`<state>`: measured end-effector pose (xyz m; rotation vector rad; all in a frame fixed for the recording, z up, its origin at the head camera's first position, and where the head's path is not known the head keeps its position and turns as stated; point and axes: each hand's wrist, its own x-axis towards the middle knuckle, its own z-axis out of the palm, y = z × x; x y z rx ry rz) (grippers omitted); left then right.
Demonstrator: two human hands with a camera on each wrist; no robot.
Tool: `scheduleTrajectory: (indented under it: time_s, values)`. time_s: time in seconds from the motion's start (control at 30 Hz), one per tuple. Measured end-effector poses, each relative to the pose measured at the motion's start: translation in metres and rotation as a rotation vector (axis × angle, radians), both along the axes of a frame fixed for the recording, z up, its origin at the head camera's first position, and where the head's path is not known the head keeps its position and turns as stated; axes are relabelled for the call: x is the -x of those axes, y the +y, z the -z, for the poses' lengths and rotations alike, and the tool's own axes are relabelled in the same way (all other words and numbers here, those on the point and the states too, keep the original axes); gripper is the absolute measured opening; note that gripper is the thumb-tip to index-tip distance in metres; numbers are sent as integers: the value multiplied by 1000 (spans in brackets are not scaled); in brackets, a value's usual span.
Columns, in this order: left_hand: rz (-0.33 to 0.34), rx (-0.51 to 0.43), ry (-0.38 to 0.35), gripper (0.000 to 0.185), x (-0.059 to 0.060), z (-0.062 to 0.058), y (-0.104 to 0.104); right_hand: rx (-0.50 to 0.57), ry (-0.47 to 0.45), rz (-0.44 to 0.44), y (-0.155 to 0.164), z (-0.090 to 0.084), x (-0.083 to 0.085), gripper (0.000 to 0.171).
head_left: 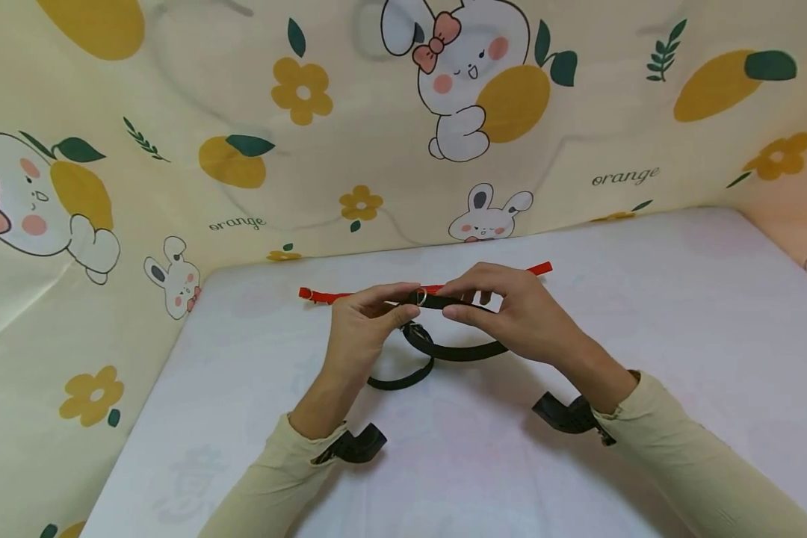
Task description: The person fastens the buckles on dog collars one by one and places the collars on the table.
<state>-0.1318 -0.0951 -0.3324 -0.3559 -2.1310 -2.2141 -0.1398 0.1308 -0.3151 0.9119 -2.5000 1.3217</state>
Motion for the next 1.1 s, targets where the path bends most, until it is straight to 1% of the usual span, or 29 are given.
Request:
scheduleTrajectory:
  time_s: [0.2, 0.4, 0.63, 0.73, 0.9, 1.03, 1.1]
  values:
    - [18, -10, 6, 33, -2, 2, 0, -25, 17, 10, -2, -1, -1, 21]
    - [29, -18, 13, 33, -2, 3, 3, -27, 11, 30, -1, -1, -2, 23]
    - [17, 12, -2, 31, -5, 3, 4, -54, -12, 47, -3, -2, -3, 24]
    - [19, 10, -12, 30, -5, 3, 5, -59, -20, 54, -4, -2, -4, 24]
    - [-24, -15, -27, 29, -4, 1, 3, -85, -47, 44, -4, 0, -2, 28]
    - [-70, -34, -21, 30, -2, -3, -3, -118, -89, 66, -1, -2, 1, 29]
    - [-104, -49, -18, 29, -1, -4, -6, -129, -99, 65, 1, -3, 4, 28]
